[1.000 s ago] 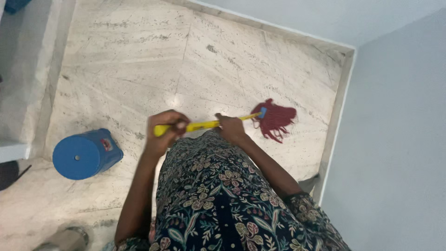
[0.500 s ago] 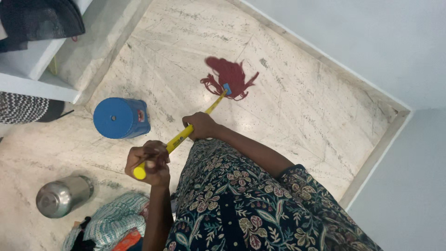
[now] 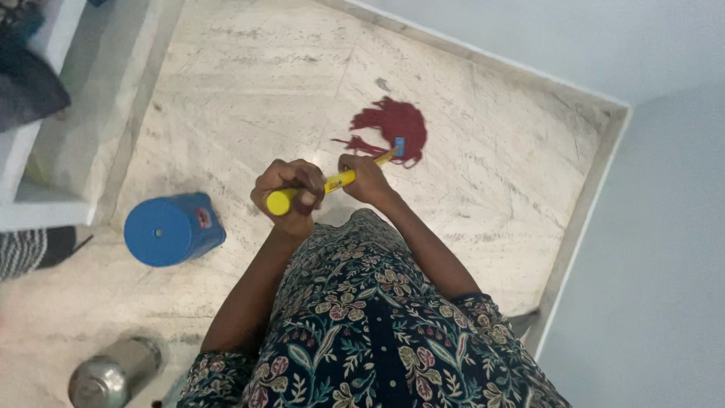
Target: The person cleans a spill on a marble floor using a mop, frequently dipping the mop head into a blue bucket and wringing it out.
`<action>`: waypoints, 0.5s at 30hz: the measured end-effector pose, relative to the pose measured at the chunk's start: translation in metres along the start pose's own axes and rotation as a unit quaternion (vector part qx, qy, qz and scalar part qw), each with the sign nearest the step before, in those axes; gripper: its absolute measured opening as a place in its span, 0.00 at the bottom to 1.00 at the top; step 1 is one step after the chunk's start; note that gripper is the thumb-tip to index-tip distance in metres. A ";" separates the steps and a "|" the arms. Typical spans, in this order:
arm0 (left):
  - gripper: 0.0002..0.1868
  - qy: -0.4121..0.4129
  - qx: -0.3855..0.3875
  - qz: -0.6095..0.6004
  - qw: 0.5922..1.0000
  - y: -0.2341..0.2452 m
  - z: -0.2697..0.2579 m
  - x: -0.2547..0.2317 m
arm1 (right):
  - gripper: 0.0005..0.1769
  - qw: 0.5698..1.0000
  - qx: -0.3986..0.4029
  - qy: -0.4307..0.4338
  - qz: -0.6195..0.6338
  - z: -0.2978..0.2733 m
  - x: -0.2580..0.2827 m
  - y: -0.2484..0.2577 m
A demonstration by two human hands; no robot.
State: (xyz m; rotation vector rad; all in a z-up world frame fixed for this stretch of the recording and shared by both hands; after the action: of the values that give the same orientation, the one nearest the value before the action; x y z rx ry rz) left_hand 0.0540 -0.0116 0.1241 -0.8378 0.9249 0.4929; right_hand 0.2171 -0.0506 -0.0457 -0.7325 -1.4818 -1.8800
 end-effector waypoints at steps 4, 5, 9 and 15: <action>0.12 0.181 0.122 0.040 0.975 -0.030 -0.002 0.078 | 0.06 0.986 -0.099 -0.122 -0.062 -0.081 -0.075 0.037; 0.13 0.209 0.170 0.046 0.962 -0.041 -0.005 0.103 | 0.05 0.980 -0.118 -0.147 -0.065 -0.107 -0.096 0.046; 0.11 0.290 0.323 0.012 0.901 -0.096 -0.043 0.187 | 0.07 0.948 -0.174 -0.227 -0.136 -0.233 -0.164 0.069; 0.08 0.376 0.408 -0.002 0.832 -0.127 -0.090 0.208 | 0.05 0.908 -0.232 -0.320 -0.140 -0.344 -0.154 0.048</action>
State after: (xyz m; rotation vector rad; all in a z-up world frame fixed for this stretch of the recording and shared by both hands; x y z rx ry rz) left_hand 0.2071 -0.1542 -0.0295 -0.2049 1.6891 -0.2995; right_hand 0.3383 -0.3742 -0.2042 -1.5490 -1.5822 -2.3931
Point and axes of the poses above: each hand's wrist, its own z-axis towards the middle knuckle, its own y-axis out of the back of the hand, x = y × z, the point moved 1 cm from there along z, towards the middle knuckle, and after that the axes turned 15 degrees about y, right-handed, at the moved point
